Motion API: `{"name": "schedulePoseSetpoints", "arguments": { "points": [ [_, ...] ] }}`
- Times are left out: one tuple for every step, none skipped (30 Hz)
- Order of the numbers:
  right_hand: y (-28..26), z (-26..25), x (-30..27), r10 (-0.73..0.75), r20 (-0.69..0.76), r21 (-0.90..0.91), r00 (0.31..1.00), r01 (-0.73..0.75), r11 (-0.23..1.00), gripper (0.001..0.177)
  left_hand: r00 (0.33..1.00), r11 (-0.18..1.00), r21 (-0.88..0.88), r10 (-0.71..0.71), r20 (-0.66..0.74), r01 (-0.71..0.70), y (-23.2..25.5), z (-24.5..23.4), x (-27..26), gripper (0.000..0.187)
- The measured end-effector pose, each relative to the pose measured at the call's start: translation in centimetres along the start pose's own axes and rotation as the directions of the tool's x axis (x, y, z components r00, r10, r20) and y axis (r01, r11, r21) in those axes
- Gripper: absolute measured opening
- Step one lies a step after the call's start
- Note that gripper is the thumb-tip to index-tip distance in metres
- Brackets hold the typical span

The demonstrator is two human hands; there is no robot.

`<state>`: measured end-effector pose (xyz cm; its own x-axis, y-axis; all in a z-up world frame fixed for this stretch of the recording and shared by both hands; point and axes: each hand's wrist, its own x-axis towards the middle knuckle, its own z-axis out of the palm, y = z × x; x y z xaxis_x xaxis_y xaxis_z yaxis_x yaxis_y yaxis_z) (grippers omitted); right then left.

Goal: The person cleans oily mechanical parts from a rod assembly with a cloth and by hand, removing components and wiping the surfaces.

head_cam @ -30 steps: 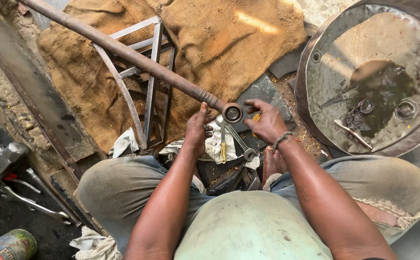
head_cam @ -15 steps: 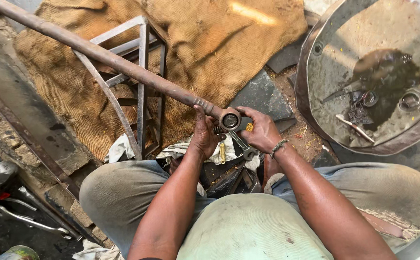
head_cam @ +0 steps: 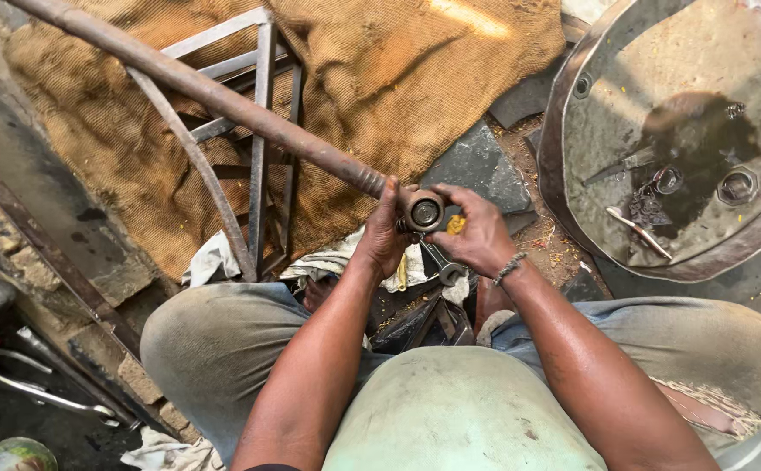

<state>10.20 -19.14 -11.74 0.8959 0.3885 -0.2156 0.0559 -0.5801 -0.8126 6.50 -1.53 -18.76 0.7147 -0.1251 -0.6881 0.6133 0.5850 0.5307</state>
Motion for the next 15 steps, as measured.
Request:
{"name": "schedulePoseSetpoints", "arguments": {
  "points": [
    [-0.2,-0.2,0.0,-0.020,-0.008,-0.036,1.000,0.020,0.999,0.076,1.000,1.000,-0.003,0.004,-0.011,-0.004,-0.1,0.0,0.1,0.097],
    [-0.5,-0.4,0.0,-0.041,-0.018,-0.073,0.999,0.040,0.997,0.078,1.000,1.000,-0.007,0.008,-0.020,-0.008,-0.2,0.0,0.3,0.094],
    [-0.7,-0.5,-0.1,-0.075,-0.030,-0.077,0.997,0.072,0.994,0.075,1.000,1.000,-0.010,0.011,-0.029,-0.012,-0.3,0.0,0.4,0.091],
    [-0.8,-0.7,-0.2,-0.105,-0.044,-0.083,0.993,0.101,0.991,0.073,0.999,1.000,0.011,0.028,-0.022,-0.028,-0.4,0.0,0.5,0.088],
    [-1.0,-0.7,-0.4,-0.136,-0.057,-0.089,0.989,0.130,0.988,0.071,0.999,0.998,0.033,0.045,-0.015,-0.044,-0.5,0.0,0.6,0.085],
    [-1.2,-0.8,-0.5,-0.174,-0.072,-0.094,0.982,0.167,0.981,0.069,0.998,0.997,0.054,0.062,-0.008,-0.061,-0.5,0.1,0.8,0.083],
    [-1.3,-0.8,-0.7,-0.212,-0.087,-0.100,0.973,0.203,0.974,0.068,0.998,0.997,0.062,0.057,-0.020,-0.056,-0.6,0.2,0.9,0.080],
    [-1.5,-0.7,-0.8,-0.251,-0.100,-0.104,0.963,0.241,0.965,0.066,0.998,0.996,0.071,0.054,-0.035,-0.051,-0.6,0.3,1.0,0.077],
    [-1.7,-0.6,-0.8,-0.246,-0.113,-0.099,0.963,0.236,0.967,0.065,0.997,0.996,0.080,0.051,-0.050,-0.047,-0.6,0.3,1.1,0.074],
    [-1.8,-0.4,-1.0,-0.239,-0.124,-0.091,0.963,0.229,0.969,0.064,0.997,0.995,0.088,0.059,-0.041,-0.055,-0.6,0.3,1.1,0.073],
    [-2.0,-0.2,-1.0,-0.232,-0.136,-0.083,0.963,0.222,0.971,0.063,0.997,0.993,0.097,0.067,-0.032,-0.064,-0.6,0.4,1.2,0.073],
    [-2.1,-0.1,-1.1,-0.231,-0.148,-0.072,0.962,0.222,0.972,0.063,0.997,0.992,0.107,0.075,-0.022,-0.072,-0.6,0.4,1.3,0.073],
    [-2.2,0.0,-1.1,-0.229,-0.159,-0.061,0.960,0.222,0.973,0.063,0.997,0.992,0.101,0.074,-0.017,-0.072,-0.6,0.5,1.3,0.072],
    [-2.2,0.0,-1.1,-0.228,-0.171,-0.050,0.959,0.222,0.974,0.062,0.997,0.993,0.095,0.073,-0.013,-0.071,-0.6,0.5,1.3,0.072],
    [-2.3,0.0,-1.1,-0.220,-0.167,-0.041,0.961,0.217,0.975,0.062,0.997,0.993,0.089,0.072,-0.008,-0.071,-0.6,0.6,1.4,0.072]
  ]
}}
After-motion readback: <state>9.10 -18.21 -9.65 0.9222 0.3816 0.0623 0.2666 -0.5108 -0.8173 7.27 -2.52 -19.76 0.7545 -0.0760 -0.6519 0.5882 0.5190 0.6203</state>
